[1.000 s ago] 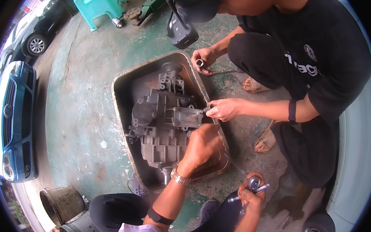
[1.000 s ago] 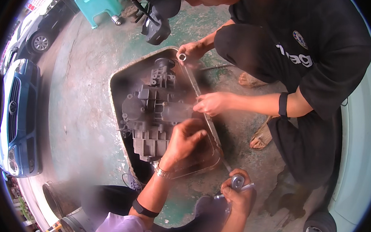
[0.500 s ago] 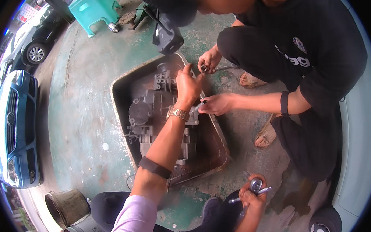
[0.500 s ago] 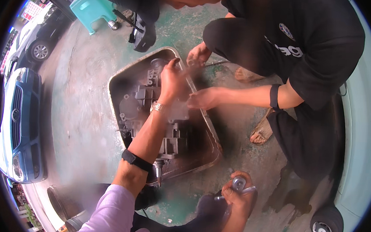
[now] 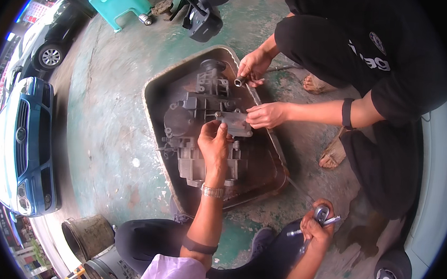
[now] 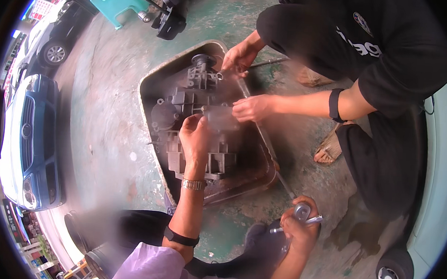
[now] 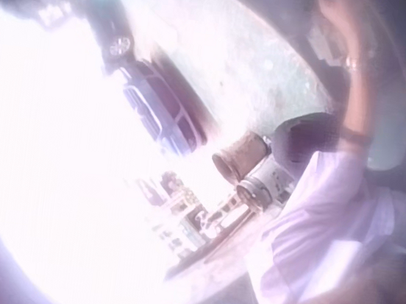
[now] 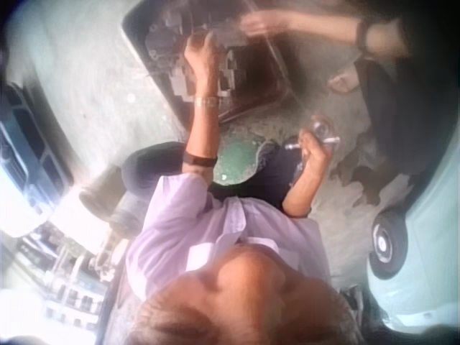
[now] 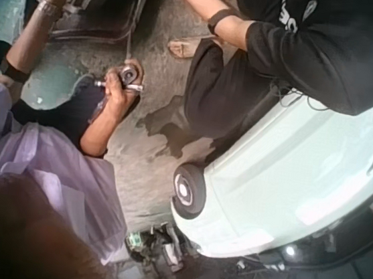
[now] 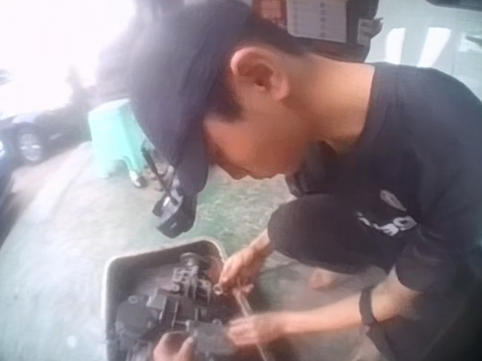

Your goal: The person selects a socket and ratchet from a bucket of tools, then walks to a disassembled engine in a tray. They use the ratchet to loosen and remove a bolt from the engine while another person assists by holding the engine steady.

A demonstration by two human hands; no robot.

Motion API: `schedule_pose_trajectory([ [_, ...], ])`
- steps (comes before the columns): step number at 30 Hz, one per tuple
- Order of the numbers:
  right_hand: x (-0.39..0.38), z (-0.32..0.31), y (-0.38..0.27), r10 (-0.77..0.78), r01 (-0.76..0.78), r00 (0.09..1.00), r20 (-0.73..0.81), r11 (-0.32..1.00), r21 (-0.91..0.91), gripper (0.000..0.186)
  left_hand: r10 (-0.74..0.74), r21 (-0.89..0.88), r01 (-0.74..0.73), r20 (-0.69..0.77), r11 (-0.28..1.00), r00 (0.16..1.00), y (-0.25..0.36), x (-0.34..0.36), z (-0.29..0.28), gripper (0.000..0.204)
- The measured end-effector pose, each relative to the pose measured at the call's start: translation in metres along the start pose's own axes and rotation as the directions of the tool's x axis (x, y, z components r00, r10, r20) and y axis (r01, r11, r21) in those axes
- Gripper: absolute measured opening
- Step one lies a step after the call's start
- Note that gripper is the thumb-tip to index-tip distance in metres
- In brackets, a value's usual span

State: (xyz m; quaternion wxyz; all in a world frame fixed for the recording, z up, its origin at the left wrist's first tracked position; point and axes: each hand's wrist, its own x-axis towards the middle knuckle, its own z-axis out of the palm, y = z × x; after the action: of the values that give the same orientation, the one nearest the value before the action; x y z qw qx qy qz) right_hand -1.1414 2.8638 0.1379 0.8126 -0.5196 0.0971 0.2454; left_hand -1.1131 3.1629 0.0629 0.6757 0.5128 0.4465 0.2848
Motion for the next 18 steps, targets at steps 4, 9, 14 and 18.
schedule_pose_trajectory([
  [4,0.000,0.000,0.001,-0.013,0.013,1.000,-0.014,1.000,-0.010,0.045,0.136,0.038,-0.145,0.166,0.989,0.977,0.000,0.019,0.020,0.056],
  [9,0.000,0.000,0.001,-0.017,0.017,1.000,-0.017,1.000,0.013,0.046,0.328,0.442,-0.388,0.209,0.809,0.921,0.007,0.066,0.056,0.063],
  [14,0.003,-0.001,0.003,-0.018,0.018,1.000,-0.019,1.000,0.017,0.048,0.416,0.235,-0.470,0.244,0.851,0.876,0.000,0.071,0.067,0.029],
  [18,0.006,-0.001,0.005,-0.002,0.002,0.999,-0.048,1.000,0.008,0.048,0.280,-0.161,-0.238,0.343,0.958,0.896,-0.002,0.057,0.046,0.025],
])
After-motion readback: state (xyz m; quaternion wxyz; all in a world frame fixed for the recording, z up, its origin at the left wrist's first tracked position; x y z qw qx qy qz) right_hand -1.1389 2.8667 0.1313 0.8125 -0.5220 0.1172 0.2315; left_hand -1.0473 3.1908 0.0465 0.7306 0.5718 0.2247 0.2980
